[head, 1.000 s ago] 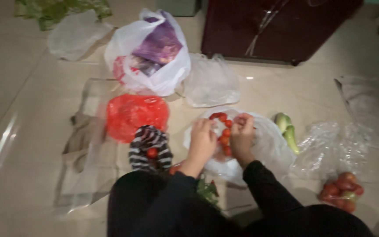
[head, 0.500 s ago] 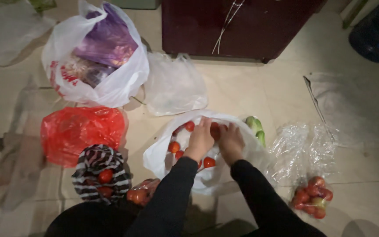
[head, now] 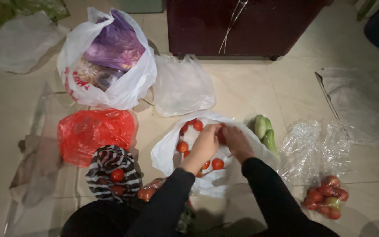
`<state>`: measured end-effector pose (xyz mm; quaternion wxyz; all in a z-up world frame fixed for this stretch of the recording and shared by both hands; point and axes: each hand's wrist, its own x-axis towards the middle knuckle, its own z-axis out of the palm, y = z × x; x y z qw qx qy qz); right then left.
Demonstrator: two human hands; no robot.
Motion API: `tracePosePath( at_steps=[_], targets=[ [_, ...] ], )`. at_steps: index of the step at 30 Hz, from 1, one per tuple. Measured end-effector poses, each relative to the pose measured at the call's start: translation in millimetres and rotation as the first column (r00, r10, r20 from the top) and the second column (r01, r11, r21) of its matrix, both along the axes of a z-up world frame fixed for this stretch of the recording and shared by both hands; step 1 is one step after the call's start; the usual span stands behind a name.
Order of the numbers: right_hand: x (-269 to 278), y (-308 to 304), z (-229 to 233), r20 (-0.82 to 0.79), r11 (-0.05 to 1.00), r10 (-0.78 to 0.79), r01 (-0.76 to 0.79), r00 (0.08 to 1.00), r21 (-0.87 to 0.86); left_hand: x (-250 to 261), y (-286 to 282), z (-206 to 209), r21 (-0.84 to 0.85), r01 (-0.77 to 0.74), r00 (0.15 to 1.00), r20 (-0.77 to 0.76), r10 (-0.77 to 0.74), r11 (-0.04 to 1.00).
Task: The person sits on the floor and sorts cherry tomatoes from a white plastic bag into a clear plastic bag. They handle the tomatoes by hand, placing them into the clear bag and arranging them.
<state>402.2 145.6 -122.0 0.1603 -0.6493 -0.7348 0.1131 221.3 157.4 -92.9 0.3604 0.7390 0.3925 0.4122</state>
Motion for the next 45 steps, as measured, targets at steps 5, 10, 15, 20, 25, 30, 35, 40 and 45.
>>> tracePosePath(
  at_steps=[5, 10, 15, 20, 25, 30, 35, 40, 45],
  targets=[
    [-17.0, -26.1, 41.8, -0.209, 0.987, -0.107, 0.077, 0.972, -0.143, -22.0, -20.3, 25.7, -0.031, 0.042, 0.997, 0.072, -0.040, 0.999],
    [-50.7, -48.0, 52.1, -0.455, 0.989, -0.133, 0.151, 0.881, 0.002, -54.8, -44.8, 57.1, 0.045, -0.011, 0.994, 0.106, 0.006, 0.999],
    [-100.8, -64.0, 55.7, -0.758, 0.969, 0.228, -0.069, 0.611, 0.235, -95.7, -82.0, 92.9, -0.016, 0.024, 0.989, 0.149, -0.022, 1.000],
    [-167.0, -97.2, 66.0, -0.902, 0.904, -0.427, 0.017, 0.063, -0.427, -141.9, -127.5, 91.8, 0.040, -0.044, 0.990, 0.133, 0.039, 0.998],
    [-210.5, -112.3, 56.3, -0.833, 0.988, -0.134, 0.134, 0.537, -0.073, -166.7, -146.1, 58.7, -0.006, -0.156, 0.954, 0.260, 0.152, 0.988],
    [-242.1, -128.6, 70.9, -0.653, 0.986, -0.013, 0.118, 0.757, 0.117, -181.4, -129.8, 25.7, -0.385, -0.142, 0.832, 0.453, 0.321, 0.912],
    [-253.0, -127.6, 76.8, -0.451, 0.984, -0.156, 0.176, 0.879, 0.001, -186.0, -130.3, 10.7, -0.580, -0.114, 0.741, 0.491, 0.458, 0.807],
    [-241.2, -116.7, 50.7, -0.543, 0.983, -0.111, 0.172, 0.832, 0.063, -190.0, -125.9, 16.7, -0.597, 0.001, 0.653, 0.608, 0.451, 0.802],
    [-241.9, -132.0, 67.4, -0.861, 0.996, -0.063, 0.084, 0.505, -0.023, -192.8, -123.4, 14.3, -0.636, 0.064, 0.599, 0.641, 0.480, 0.769]
  ],
)
